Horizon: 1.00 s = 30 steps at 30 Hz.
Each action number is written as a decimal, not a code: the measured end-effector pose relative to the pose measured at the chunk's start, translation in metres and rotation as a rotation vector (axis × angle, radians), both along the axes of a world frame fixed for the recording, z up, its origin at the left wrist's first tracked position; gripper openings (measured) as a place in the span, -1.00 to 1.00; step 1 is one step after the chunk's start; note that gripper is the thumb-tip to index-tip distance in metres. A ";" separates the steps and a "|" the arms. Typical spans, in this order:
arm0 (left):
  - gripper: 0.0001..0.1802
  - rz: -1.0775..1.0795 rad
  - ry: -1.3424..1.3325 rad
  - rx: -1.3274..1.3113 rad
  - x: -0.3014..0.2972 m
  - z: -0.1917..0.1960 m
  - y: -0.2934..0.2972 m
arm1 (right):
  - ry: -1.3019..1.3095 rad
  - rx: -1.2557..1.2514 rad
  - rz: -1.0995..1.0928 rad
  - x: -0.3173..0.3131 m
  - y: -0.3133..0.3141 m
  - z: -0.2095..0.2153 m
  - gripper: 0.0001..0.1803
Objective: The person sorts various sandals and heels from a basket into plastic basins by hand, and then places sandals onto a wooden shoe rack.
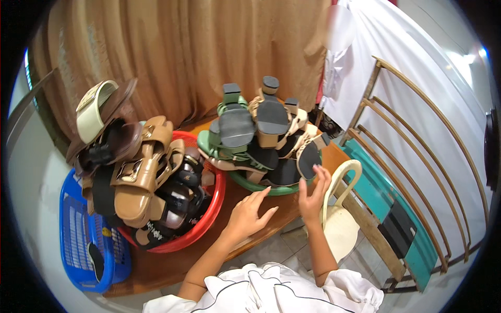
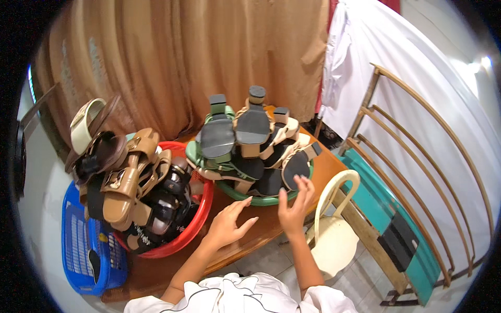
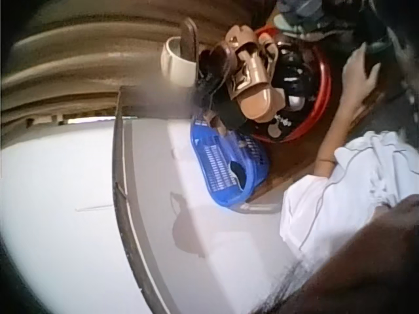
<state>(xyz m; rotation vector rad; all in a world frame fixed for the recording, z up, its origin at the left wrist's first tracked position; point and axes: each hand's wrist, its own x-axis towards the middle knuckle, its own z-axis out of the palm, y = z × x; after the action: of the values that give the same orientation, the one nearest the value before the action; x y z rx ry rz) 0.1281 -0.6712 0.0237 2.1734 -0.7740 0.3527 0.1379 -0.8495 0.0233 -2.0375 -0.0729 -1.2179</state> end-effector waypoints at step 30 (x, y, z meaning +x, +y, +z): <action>-0.69 1.628 -0.052 0.018 -0.347 -0.018 0.415 | 0.024 -0.538 1.749 -0.133 0.436 -0.018 -0.66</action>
<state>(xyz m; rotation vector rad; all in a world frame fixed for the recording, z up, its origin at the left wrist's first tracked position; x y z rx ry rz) -0.2187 -0.2561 0.0061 2.3184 1.1548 1.1417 0.0051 -0.4132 0.0055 -1.4041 -1.8357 0.0205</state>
